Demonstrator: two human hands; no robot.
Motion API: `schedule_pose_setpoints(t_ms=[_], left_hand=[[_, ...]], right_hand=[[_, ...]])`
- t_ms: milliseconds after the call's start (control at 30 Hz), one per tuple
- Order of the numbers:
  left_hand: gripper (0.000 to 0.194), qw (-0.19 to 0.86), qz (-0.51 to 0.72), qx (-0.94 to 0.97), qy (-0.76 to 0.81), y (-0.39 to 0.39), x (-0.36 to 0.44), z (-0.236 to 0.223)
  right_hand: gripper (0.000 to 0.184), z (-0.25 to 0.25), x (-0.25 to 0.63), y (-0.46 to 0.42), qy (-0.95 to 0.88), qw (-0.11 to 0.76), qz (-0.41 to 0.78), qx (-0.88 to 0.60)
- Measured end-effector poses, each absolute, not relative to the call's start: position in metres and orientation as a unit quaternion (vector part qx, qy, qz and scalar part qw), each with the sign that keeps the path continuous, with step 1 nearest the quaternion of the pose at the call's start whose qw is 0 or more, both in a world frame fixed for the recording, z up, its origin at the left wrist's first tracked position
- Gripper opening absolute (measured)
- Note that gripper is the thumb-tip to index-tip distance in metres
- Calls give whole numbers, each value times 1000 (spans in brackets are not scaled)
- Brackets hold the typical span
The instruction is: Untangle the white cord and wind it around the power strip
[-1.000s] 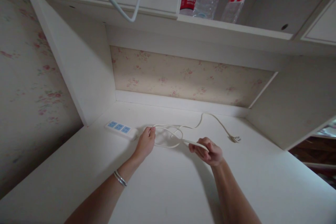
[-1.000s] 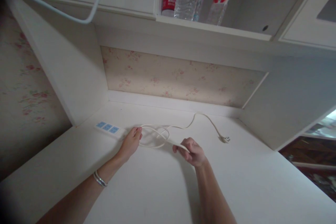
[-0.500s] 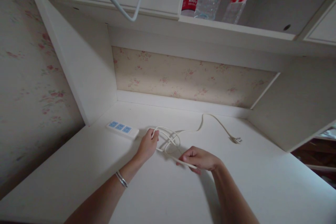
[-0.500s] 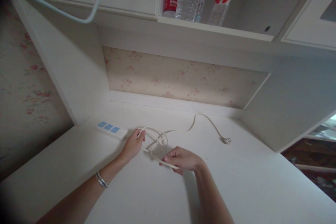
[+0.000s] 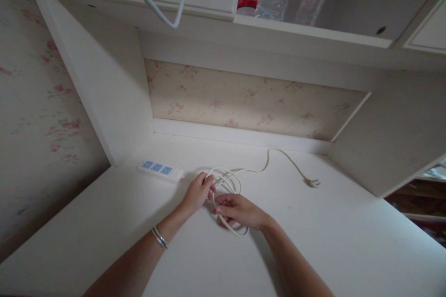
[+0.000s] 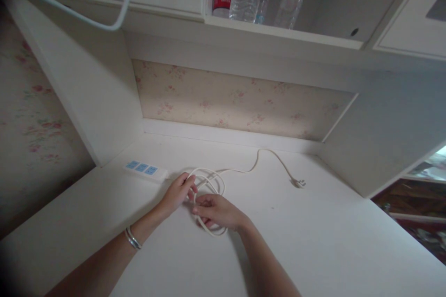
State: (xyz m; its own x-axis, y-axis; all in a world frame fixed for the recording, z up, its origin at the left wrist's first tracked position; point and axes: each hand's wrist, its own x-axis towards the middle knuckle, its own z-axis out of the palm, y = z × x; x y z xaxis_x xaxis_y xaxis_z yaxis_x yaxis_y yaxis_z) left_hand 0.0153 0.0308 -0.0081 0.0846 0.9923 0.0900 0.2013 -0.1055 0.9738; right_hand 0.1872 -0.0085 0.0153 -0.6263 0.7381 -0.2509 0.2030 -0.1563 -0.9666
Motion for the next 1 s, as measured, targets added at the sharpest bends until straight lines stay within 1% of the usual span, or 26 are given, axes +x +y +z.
schedule_pose_setpoints(t_ms=[100, 167, 233, 333, 400, 467, 600, 667, 700, 767, 800, 867, 933, 1000], left_hand=[[37, 414, 445, 612, 505, 28, 16, -7], [36, 394, 440, 623, 513, 26, 16, -4], [36, 368, 439, 632, 522, 24, 16, -1], [36, 325, 442, 655, 520, 22, 15, 3], [36, 315, 447, 663, 511, 22, 14, 4], [37, 334, 441, 664, 503, 22, 14, 4], [43, 414, 404, 651, 492, 22, 14, 2], [42, 439, 394, 645, 486, 22, 14, 0], [42, 446, 391, 643, 485, 22, 14, 0], [43, 452, 386, 640, 488, 22, 14, 0], [43, 453, 384, 636, 493, 22, 14, 0], [45, 452, 382, 630, 503, 22, 14, 0], [45, 451, 379, 628, 508, 22, 14, 0], [45, 450, 381, 628, 508, 23, 14, -1]], right_hand=[[49, 10, 176, -10, -606, 253, 661, -363], [43, 6, 171, -10, -606, 282, 657, -349], [36, 4, 170, -10, -608, 279, 664, -334], [31, 8, 178, -10, -620, 227, 683, -310], [31, 15, 188, -11, -641, 177, 686, -296], [35, 21, 197, -14, -659, 119, 691, -273], [45, 25, 204, -19, -688, -2, 702, -186], [48, 26, 202, -20, -711, -42, 687, -144], [50, 26, 201, -20, -718, -47, 681, -136], [49, 27, 199, -19, -724, -17, 672, -159], [45, 27, 198, -17, -720, 20, 668, -189], [39, 24, 199, -11, -696, 121, 649, -280], [42, 17, 200, -4, -656, 233, 605, -385], [43, 9, 199, 2, -617, 309, 559, -459]])
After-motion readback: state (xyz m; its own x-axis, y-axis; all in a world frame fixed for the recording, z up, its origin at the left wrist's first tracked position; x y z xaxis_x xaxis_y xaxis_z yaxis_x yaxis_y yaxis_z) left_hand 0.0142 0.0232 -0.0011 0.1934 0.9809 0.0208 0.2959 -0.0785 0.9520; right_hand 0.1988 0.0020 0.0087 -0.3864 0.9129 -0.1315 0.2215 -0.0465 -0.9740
